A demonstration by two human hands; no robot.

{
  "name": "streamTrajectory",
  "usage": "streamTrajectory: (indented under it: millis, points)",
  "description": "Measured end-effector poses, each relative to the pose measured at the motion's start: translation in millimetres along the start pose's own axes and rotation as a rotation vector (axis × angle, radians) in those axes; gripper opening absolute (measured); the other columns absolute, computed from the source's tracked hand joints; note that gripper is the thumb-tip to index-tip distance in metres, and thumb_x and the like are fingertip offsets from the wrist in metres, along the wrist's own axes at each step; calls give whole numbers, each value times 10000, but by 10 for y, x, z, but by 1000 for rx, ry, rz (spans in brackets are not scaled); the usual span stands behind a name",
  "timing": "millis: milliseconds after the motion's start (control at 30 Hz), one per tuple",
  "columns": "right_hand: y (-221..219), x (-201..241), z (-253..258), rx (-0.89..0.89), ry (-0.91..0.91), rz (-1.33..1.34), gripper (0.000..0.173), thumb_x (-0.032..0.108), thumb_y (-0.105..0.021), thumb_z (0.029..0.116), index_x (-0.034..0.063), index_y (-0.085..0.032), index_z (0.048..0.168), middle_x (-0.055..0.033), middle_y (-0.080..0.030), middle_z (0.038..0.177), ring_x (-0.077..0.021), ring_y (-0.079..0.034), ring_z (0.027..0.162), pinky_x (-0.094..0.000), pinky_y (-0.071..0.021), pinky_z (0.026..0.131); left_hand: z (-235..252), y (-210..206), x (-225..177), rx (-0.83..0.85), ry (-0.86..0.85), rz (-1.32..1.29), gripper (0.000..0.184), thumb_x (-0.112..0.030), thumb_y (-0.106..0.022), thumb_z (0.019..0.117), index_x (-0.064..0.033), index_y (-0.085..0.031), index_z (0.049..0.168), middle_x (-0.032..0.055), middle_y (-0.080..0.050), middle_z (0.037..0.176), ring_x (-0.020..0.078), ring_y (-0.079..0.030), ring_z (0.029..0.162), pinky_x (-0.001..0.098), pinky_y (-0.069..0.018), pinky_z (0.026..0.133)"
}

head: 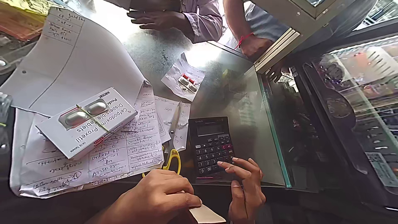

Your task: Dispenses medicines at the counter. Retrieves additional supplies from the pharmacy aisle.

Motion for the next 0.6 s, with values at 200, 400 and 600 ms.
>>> streamTrajectory:
  millis: [200,400,600]
  points:
    - [-134,109,7,71,47,-57,350,269,-262,1059,201,-605,1050,80,-734,1063,-123,-568,1238,-470,-179,1187,-11,-3,12,1,8,-8,134,-150,-572,1028,-123,-696,984,58,-713,948,104,-679,861,199,-522,712]
    - [80,-39,6,39,-88,-183,376,259,-262,1048,182,-629,1025,55,-736,1010,-149,-581,1188,-472,-211,1145,-14,10,16,-31,8,-21,134,-134,-566,1026,-113,-669,945,47,-737,939,99,-698,876,205,-536,739]
    - [-32,23,91,96,-24,-153,354,470,-409,1036,200,-594,1170,16,-691,1239,-194,-541,1306,-491,-281,1143,2,31,6,-102,-6,-130,80,-118,-628,1008,-82,-688,969,25,-757,895,73,-726,901,190,-568,819]
Point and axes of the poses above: each hand's wrist, its own z-axis towards the middle knuckle, its own y-axis out of the back of the hand, x = y × z, the point moved 3 cm from there along z, towards the middle knuckle
